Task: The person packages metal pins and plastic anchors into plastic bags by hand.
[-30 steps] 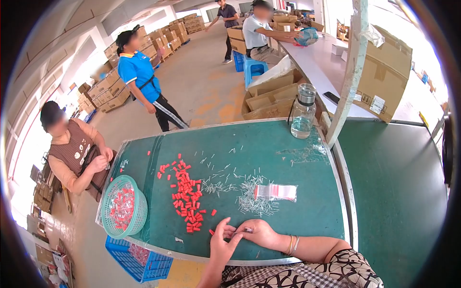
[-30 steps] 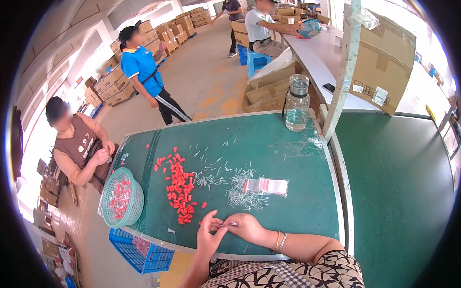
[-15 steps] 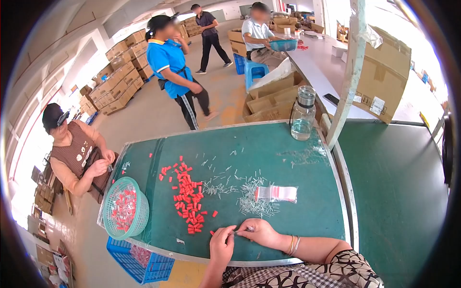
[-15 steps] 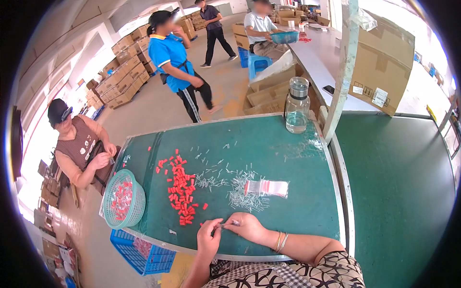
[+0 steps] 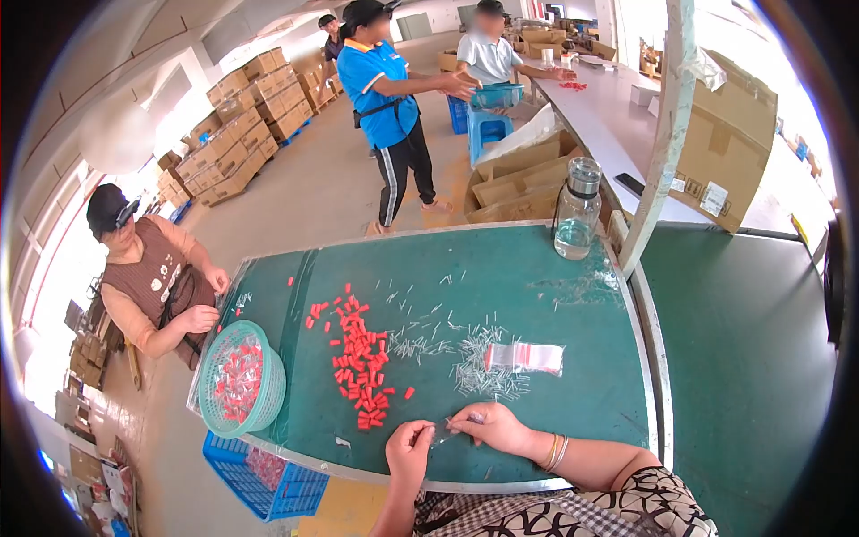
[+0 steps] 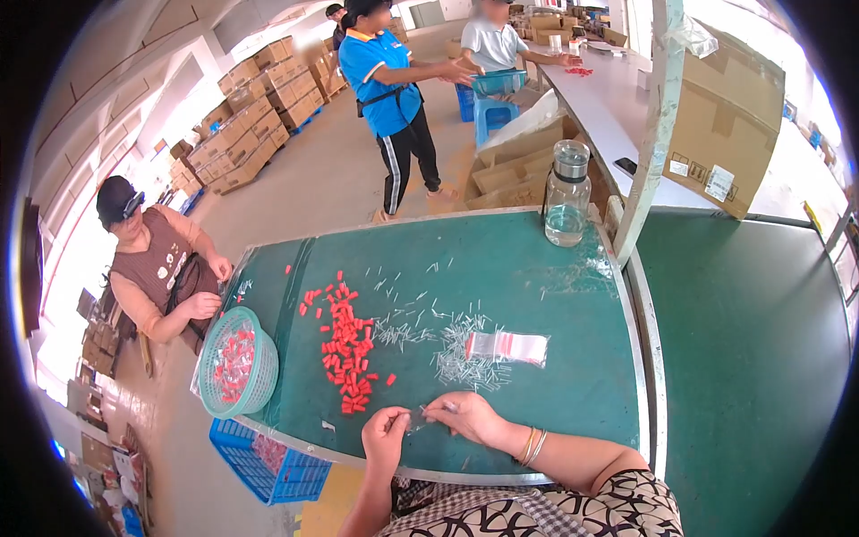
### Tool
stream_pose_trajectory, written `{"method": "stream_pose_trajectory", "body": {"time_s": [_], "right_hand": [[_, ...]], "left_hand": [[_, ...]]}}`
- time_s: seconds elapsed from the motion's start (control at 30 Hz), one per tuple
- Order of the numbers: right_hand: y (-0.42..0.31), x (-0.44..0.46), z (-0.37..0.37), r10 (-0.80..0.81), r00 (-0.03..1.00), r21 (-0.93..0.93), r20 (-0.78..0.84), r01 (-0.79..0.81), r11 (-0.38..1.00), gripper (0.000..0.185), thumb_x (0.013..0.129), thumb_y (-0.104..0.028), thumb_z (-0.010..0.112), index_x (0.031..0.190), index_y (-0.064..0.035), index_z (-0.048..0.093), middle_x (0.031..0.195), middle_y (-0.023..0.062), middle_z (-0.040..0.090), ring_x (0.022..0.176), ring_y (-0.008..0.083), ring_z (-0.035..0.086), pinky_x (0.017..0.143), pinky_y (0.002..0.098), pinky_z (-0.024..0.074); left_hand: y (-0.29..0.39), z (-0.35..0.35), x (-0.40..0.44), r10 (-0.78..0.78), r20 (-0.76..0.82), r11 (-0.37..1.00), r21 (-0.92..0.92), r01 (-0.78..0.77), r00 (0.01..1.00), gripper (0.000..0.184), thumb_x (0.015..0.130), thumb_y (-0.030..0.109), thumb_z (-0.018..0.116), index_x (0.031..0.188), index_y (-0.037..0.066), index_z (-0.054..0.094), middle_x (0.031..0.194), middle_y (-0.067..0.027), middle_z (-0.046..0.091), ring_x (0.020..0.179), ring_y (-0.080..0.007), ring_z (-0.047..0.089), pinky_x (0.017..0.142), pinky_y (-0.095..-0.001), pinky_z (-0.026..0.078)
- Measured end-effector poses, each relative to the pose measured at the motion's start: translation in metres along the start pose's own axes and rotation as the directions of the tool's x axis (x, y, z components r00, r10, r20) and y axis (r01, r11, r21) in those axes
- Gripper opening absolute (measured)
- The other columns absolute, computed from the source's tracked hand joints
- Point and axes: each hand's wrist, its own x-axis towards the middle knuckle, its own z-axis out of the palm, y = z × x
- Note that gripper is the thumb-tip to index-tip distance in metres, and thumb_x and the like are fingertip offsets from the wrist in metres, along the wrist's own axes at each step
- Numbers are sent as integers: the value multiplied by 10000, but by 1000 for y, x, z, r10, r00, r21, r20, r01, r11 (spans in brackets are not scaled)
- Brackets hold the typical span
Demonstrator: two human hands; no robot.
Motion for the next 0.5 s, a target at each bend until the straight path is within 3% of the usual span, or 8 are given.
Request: {"method": "stream_pose_trajectory", "body": {"time_s": [0.1,0.2,0.3,0.4,0.5], "right_hand": [[0,1,-3,28,1000,-74,-5,-28,997,141,913,-166,677,977,-50,724,803,14,690,608,63,580,542,233,496],[3,-1,-1,-16,997,-19,-73,15,1000,134,909,-165,683,946,-41,718,773,16,681,589,66,578,527,236,489],[3,-1,3,9,991,18,-130,-6,1000,161,900,-153,699,808,-29,654,671,7,624,545,61,554,487,236,456],[2,0,4,30,988,5,-153,-30,1000,184,906,-146,697,780,-34,624,634,-2,593,529,56,536,471,227,428],[9,0,6,15,985,13,-173,-13,1000,200,913,-158,694,779,-32,617,633,-10,587,522,55,529,468,218,413]], "left_hand": [[3,4,-2,-57,41,987,-151,62,998,61,893,-6,644,935,-27,684,801,-25,658,724,-79,612,677,-229,506],[13,7,-3,-43,108,997,-53,49,993,71,887,-2,650,944,-28,685,785,-20,663,722,-80,621,683,-229,518],[1,12,-4,-55,75,998,-8,56,996,85,857,33,690,933,-4,692,758,-22,657,661,-77,588,606,-243,476],[11,16,-5,-151,91,981,-107,161,984,80,866,44,687,926,-9,686,744,-20,644,656,-71,577,597,-235,462],[7,22,-7,-140,100,970,-184,157,985,79,874,48,683,926,-11,684,747,-12,634,661,-60,566,600,-223,453]]}}
